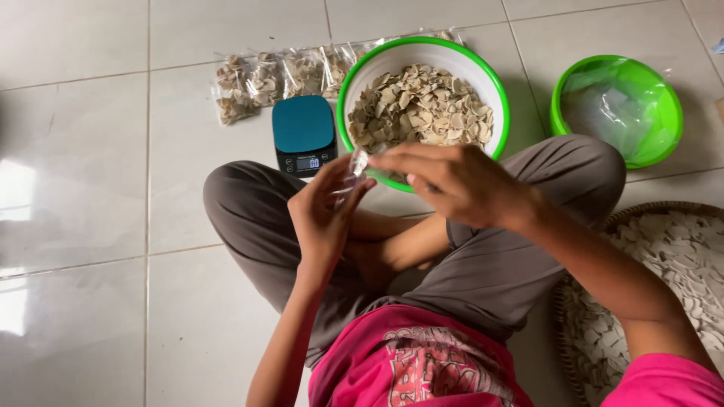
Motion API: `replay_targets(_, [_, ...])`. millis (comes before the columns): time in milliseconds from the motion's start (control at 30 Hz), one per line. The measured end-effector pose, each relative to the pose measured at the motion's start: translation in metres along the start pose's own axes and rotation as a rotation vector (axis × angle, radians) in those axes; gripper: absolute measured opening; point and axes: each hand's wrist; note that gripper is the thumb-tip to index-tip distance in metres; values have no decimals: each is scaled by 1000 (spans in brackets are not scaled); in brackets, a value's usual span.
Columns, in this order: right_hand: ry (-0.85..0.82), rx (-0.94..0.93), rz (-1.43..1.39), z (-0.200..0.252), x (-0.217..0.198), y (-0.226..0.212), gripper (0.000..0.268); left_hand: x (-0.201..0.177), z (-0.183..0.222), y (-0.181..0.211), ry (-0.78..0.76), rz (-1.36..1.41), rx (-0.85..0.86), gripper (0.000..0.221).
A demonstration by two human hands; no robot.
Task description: Packaging dried food pieces into small plastic bags and weighing them on a digital scale.
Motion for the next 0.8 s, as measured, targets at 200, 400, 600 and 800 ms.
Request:
replay_targets(200, [93,-5,62,9,39,3,44,-6,16,19,38,-126,82,27])
replay_targets(400, [5,64,1,10,21,-11,55,1,10,19,-5,-151,107,26])
replay_targets(600, [77,126,-86,13,21,13,50,12,-1,20,-84,-135,75,17])
replay_targets(800, [-10,124,-159,4,14,32,43,14,-20,-3,-141,-218,36,13])
Point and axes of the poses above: each hand's wrist, its own z-axis away from the middle knuckle, its own x-axis out of the palm, y = z × x, and after that the axes turned 11 degrees about -y, right-handed
